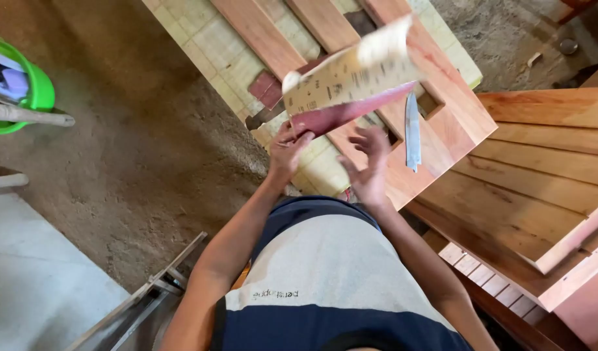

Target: The person is manually sanding the surfaces and edges of a wooden furniture frame using sandpaper and a sanding block.

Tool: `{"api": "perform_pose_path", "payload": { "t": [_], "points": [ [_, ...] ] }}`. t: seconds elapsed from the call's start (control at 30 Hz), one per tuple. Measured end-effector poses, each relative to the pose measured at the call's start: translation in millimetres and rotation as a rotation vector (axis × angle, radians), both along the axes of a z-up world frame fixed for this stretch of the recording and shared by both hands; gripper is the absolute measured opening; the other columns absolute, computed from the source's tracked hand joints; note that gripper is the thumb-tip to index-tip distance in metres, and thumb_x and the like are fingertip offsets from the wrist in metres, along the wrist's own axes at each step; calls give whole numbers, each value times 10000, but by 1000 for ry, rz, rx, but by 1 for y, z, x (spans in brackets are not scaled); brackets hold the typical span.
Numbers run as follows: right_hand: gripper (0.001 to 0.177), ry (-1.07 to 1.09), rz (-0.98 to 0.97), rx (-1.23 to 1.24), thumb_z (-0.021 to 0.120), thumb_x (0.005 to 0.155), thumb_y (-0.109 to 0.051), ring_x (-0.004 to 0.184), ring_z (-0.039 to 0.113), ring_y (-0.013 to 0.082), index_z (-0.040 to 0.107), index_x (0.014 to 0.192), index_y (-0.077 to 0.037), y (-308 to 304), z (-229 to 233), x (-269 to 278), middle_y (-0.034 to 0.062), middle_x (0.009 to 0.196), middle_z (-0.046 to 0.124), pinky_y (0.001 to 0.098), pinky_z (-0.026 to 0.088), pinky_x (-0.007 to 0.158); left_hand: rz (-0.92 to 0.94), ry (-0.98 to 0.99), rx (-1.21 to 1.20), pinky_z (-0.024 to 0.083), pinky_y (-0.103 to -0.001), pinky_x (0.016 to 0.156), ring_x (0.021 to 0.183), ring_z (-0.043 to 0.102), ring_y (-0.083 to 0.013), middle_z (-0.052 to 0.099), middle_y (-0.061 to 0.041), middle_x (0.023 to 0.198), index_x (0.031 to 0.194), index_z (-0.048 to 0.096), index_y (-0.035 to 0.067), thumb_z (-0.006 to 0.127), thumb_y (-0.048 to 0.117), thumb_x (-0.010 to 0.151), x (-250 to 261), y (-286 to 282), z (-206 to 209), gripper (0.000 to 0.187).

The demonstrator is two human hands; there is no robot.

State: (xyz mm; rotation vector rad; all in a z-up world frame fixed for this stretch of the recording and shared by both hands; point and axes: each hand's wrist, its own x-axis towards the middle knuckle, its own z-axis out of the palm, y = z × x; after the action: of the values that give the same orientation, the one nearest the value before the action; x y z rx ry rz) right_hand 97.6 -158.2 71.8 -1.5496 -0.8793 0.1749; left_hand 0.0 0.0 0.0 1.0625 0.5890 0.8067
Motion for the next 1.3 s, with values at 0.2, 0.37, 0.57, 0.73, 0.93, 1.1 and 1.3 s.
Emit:
{"api": "perform_pose_path", "payload": {
  "t": [0.2,0.37,0.57,0.73,0.93,1.1,1.3],
  "points": [
    [728,1153,-194,165,758,975,-425,1155,670,428,385,1478,-55,-2,-24,60,158,1187,620,622,569,883,93,28,-320,607,-204,729,912,671,-110,672,-4,1127,826,556,117,940,2,727,9,-1,-67,412],
    [728,1248,-254,94,832,928,-349,1080,618,365,430,1441,-24,16,-51,76,160,1161,595,557,527,893,66,-20,-579,655,-294,826,954,702,-165,646,-12,1091,1103,509,168,856,-42,816,7,-7,0,497],
    [585,1132,-168,97,898,873,-284,919,642,299,553,1276,-37,24,-52,81,119,1063,615,610,448,947,-60,51,-616,691,-394,741,873,732,-253,621,-60,1020,1112,590,75,855,-15,819,3,-3,11,405],
    [587,1001,-267,-40,940,825,-233,829,667,266,595,1257,-37,27,-27,82,91,1020,627,624,483,892,-63,85,-616,684,-519,742,889,759,-341,668,-127,1059,1203,637,68,831,-12,852,4,-9,-36,409],
    [462,1062,8,31,840,884,-309,972,732,322,636,1214,-58,26,4,76,146,1083,695,583,547,928,39,62,-519,660,-459,759,897,740,-285,664,-108,957,1051,644,23,783,-36,882,5,-5,-37,226],
    [274,964,-102,28,848,872,-136,797,756,207,669,1049,-28,36,-37,86,62,913,706,335,641,778,42,93,-472,639,-467,769,916,728,-250,673,-88,988,1095,638,39,788,-11,898,7,1,-29,253],
    [203,1095,-47,27,834,876,-118,813,777,273,698,1022,-79,32,-22,80,60,886,721,476,651,791,109,118,-445,637,-426,772,898,728,-218,718,-96,977,1104,686,48,829,-39,836,5,1,-49,316]
  ]
}}
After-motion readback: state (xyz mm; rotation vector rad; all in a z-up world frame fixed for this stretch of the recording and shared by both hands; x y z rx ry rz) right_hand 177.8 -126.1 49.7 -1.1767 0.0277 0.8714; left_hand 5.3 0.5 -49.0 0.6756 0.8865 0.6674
